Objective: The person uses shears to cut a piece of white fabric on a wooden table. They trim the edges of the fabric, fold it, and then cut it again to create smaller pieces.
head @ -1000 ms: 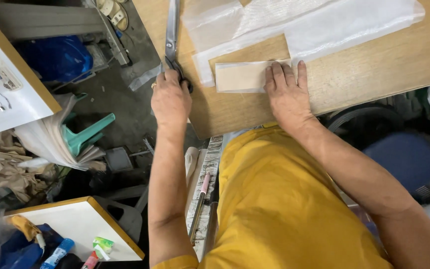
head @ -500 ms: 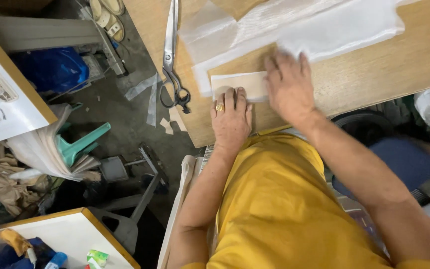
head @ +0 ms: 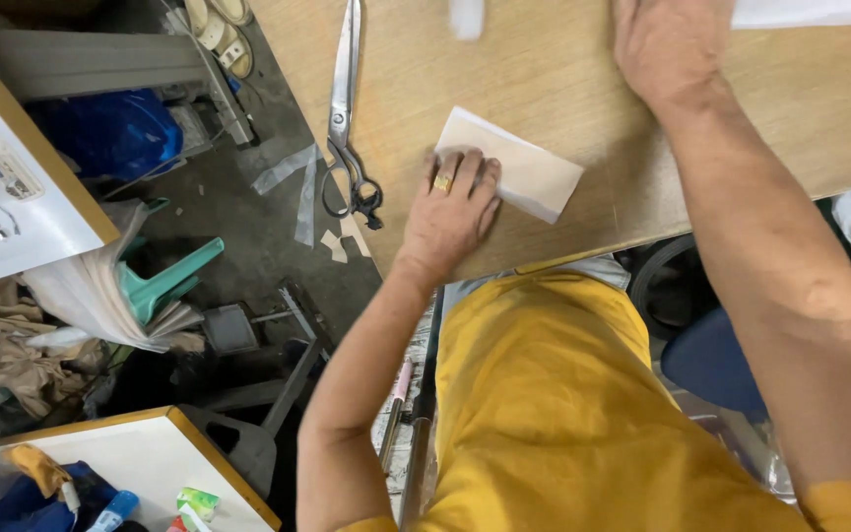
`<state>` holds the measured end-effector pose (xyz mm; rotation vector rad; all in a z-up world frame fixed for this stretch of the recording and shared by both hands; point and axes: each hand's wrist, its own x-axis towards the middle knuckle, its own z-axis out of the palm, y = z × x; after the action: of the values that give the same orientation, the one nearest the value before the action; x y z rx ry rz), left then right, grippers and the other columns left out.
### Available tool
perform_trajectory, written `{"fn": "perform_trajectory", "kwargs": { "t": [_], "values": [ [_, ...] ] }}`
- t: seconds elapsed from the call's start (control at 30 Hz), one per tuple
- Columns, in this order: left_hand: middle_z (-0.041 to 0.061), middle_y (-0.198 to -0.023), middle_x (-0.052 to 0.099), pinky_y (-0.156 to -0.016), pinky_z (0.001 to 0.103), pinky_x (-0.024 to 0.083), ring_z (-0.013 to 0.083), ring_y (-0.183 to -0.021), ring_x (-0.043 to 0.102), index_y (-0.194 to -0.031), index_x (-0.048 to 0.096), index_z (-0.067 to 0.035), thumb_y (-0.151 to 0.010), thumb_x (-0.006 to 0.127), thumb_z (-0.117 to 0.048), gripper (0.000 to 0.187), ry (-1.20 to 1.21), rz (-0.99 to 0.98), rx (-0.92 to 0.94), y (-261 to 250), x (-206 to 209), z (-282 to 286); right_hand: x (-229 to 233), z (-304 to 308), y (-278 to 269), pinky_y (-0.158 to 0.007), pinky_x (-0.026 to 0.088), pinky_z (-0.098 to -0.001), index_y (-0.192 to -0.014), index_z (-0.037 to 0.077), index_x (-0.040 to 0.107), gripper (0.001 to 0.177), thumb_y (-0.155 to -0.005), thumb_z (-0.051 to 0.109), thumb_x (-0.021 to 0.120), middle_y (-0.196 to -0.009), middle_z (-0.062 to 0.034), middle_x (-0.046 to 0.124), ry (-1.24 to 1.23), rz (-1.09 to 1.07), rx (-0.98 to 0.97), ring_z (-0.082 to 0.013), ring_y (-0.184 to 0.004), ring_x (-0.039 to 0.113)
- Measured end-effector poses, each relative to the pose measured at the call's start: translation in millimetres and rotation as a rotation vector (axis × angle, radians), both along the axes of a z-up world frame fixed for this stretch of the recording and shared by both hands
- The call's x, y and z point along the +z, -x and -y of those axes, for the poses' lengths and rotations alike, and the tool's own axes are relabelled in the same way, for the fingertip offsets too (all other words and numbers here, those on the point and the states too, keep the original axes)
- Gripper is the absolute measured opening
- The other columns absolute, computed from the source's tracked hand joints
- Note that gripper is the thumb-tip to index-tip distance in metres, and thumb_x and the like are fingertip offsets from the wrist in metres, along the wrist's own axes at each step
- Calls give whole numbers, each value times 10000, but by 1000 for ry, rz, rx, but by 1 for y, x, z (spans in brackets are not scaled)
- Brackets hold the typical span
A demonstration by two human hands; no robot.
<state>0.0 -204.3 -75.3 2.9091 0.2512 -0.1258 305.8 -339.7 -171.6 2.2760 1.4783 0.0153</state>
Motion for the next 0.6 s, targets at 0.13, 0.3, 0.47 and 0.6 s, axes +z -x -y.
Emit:
{"fn": "perform_trajectory", "kwargs": {
  "t": [0.13, 0.3, 0.47, 0.6],
  "values": [
    [132, -1326, 625, -1115, 523, 409, 315, -1199, 585, -1301, 635, -112, -1013, 606, -371, 388, -83, 105, -264, -14, 2, -34, 81, 8, 22, -855, 435, -455, -1247, 30, 686, 206, -1090, 163, 683, -1221, -191, 630, -504, -174, 66, -349, -1049, 575],
    [167, -1407, 580, -1181, 544, 351, 361, -1299, 537, -1353, 624, -95, -1037, 564, -269, 366, -23, 37, -408, -24, -3, -53, 92, 21, 83, -1269, 315, -511, -1493, 158, 577, 524, -1016, 375, 589, -1505, -92, 602, -356, -271, 513, -288, -1398, 554],
    [139, -1471, 565, -1218, 523, 300, 346, -1374, 497, -1427, 595, -125, -1029, 565, -263, 422, -92, -24, -454, -22, 0, -50, 84, 21, 105, -1318, 199, -453, -1575, 311, 447, 760, -944, 733, 476, -1610, 40, 473, -222, -154, 594, -190, -1458, 452],
    [187, -1388, 599, -1139, 481, 406, 338, -1255, 584, -1335, 642, -24, -998, 596, -195, 381, -107, 129, -177, -24, 10, -41, 76, 23, 106, -1317, 201, -498, -1559, 290, 469, 722, -977, 717, 437, -1636, 8, 458, -216, -175, 593, -225, -1448, 477]
  ]
}}
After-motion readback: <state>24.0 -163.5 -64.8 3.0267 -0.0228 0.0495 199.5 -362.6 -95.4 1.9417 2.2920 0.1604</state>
